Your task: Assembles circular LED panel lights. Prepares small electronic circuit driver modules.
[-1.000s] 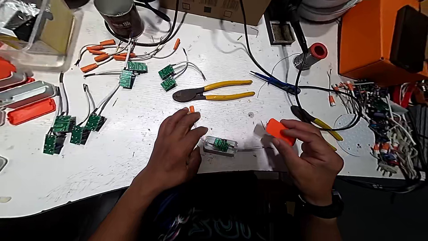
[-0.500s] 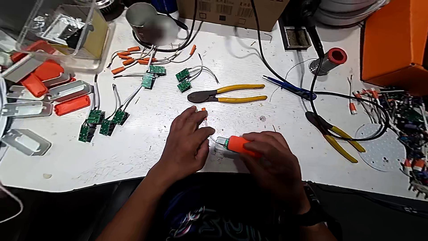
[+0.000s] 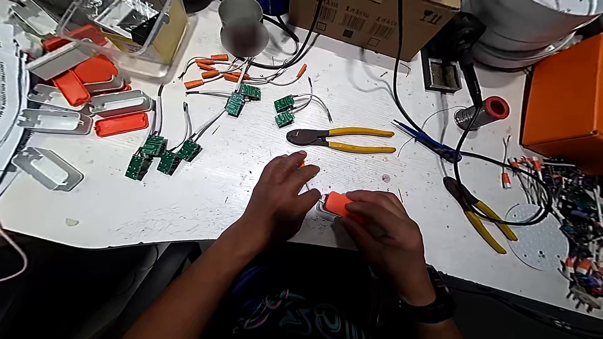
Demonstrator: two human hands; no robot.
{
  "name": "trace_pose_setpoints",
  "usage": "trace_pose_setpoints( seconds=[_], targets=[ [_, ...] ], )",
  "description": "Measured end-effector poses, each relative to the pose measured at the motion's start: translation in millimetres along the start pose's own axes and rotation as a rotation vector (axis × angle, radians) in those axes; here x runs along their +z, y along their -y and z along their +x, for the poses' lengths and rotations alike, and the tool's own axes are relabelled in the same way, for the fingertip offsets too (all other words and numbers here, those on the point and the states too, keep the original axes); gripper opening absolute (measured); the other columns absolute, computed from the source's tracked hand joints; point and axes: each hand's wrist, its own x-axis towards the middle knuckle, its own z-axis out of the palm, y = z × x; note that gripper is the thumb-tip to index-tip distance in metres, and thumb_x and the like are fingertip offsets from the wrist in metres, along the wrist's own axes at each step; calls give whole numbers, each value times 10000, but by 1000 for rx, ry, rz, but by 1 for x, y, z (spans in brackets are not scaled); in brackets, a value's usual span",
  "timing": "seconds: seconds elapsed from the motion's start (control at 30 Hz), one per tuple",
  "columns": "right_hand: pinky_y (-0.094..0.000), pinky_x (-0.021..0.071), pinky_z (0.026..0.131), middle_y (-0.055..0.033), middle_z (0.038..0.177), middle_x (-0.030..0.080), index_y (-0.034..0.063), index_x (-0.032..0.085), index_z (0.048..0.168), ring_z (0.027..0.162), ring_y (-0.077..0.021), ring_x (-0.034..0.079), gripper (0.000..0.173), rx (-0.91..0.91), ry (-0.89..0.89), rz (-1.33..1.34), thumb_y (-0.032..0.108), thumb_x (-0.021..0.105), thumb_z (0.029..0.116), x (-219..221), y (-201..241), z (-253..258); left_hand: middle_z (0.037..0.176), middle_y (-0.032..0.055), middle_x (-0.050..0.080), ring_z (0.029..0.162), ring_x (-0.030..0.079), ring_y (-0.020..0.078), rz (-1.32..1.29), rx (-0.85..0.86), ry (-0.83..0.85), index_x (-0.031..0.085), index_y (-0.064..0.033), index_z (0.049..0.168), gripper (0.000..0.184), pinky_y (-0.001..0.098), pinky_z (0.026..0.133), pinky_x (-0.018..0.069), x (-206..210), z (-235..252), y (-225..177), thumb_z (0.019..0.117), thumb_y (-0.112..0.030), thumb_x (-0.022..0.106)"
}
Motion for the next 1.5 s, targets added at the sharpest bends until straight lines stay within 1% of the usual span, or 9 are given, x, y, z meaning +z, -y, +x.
trace_pose_setpoints(
  seconds=[0.33, 0.67, 0.8, 0.87, 0.93, 1.23, 1.3, 1.43, 1.5],
  targets=[
    [-370, 507, 998, -7, 1173, 739, 152, 787, 1044, 1160, -167, 633, 138, -58, 58, -24, 208, 712, 942, -1, -6, 5, 1057, 49, 742, 1304, 569, 325, 27, 99, 17, 749, -143, 895, 150, 551, 1166, 375, -6, 7, 4, 978, -123, 626],
    [-350, 534, 957, -10, 1169, 740, 143, 798, 1037, 1121, -152, 653, 147, -71, 108, -60, 226, 702, 963, -1, -6, 9, 1086, 46, 740, 1317, 559, 328, -51, 77, 36, 768, -161, 923, 150, 558, 1164, 374, -6, 6, 8, 964, -138, 626],
    [-344, 538, 944, -10, 1162, 742, 138, 799, 1032, 1103, -145, 658, 155, -77, 126, -78, 235, 697, 967, -2, -6, 11, 1174, 47, 721, 1361, 508, 334, -98, 44, 77, 786, -170, 1007, 214, 573, 1172, 337, -6, 6, 8, 934, -276, 614],
    [-351, 539, 945, -14, 1165, 742, 137, 799, 1036, 1104, -149, 660, 158, -85, 133, -82, 238, 696, 971, -3, -5, 11, 1239, 57, 705, 1407, 468, 358, -106, 28, 89, 782, -175, 1048, 252, 607, 1193, 302, -4, 6, 6, 922, -346, 646],
    [-355, 537, 939, -18, 1166, 742, 134, 798, 1040, 1100, -153, 660, 161, -94, 139, -85, 233, 689, 976, -2, -5, 12, 1262, 68, 699, 1427, 449, 373, -126, 18, 86, 781, -170, 1037, 250, 623, 1201, 285, -2, 6, 6, 939, -367, 663],
    [-333, 547, 953, -22, 1189, 737, 130, 794, 1048, 1123, -155, 659, 183, -125, 213, -62, 238, 652, 1009, -8, -9, 18, 1215, 48, 709, 1436, 435, 360, -200, -21, 129, 772, -166, 984, 230, 597, 1212, 284, -2, 9, 6, 950, -369, 669],
    [-354, 538, 964, -20, 1192, 736, 135, 796, 1042, 1129, -162, 656, 179, -123, 206, -62, 238, 653, 1008, -7, -9, 16, 1210, 44, 710, 1434, 436, 365, -203, -29, 131, 772, -168, 979, 231, 604, 1211, 282, -2, 9, 6, 944, -373, 670],
    [-394, 520, 993, -10, 1189, 739, 150, 798, 1037, 1134, -164, 658, 161, -128, 168, -59, 246, 676, 997, -3, -12, 13, 1223, 41, 715, 1435, 439, 364, -235, -53, 107, 783, -180, 1053, 330, 620, 1209, 276, -2, 10, 2, 914, -466, 695],
    [-386, 518, 987, -6, 1181, 743, 149, 799, 1031, 1122, -155, 661, 152, -132, 155, -51, 239, 683, 992, -2, -13, 12, 1215, 31, 716, 1434, 441, 359, -261, -52, 106, 784, -187, 1057, 304, 622, 1211, 273, -1, 12, 1, 946, -448, 676]
  ],
)
